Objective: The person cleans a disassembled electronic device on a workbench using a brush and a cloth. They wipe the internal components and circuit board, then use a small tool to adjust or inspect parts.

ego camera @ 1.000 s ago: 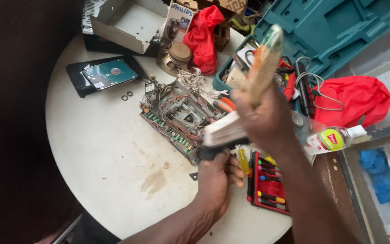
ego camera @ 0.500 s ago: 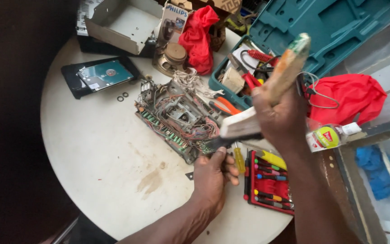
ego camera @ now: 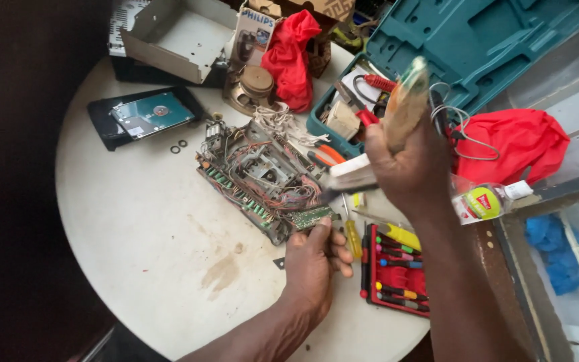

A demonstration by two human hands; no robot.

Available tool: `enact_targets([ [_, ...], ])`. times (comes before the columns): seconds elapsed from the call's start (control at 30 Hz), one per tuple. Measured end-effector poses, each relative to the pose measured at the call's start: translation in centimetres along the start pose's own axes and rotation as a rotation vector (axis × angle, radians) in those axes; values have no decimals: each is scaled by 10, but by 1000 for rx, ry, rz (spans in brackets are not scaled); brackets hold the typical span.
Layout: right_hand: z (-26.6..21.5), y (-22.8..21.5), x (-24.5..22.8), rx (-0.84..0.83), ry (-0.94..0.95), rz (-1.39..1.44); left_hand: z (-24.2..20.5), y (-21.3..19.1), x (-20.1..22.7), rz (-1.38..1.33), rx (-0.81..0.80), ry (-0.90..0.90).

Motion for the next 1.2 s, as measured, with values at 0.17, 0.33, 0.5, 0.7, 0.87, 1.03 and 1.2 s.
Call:
enact_targets([
  [0.17, -6, -5, -23, 109, -48, -3, 2, 1, 2, 0, -24, 34],
  [0.33, -27, 24, -40, -58, 238, 703, 9, -4, -6, -79, 95, -27],
  [0.5, -5, -5, 0, 22, -87, 1, 2, -1, 0, -47, 24, -12],
  [0.7, -30, 28, -25, -81, 143, 665, 11, -3, -7, -22, 62, 0],
  [0.87, -14, 5, -10, 63, -47, 191, 7, -2, -1, -42, 7, 27],
  [1.03, -13, -62, 15, 385, -19, 167, 4, -1, -1, 14, -4, -12],
  [1.2, -36, -63, 31, -35, 401, -12, 6, -4, -2, 20, 16, -13],
])
Point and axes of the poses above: each hand's wrist, its own z-axis towards the middle knuckle, its own y-axis out of the palm, x = y × z, the point moved 6 cm from there along z, towards the middle knuckle, and after that the axes turned 7 degrees about x, right-handed, at the moved point
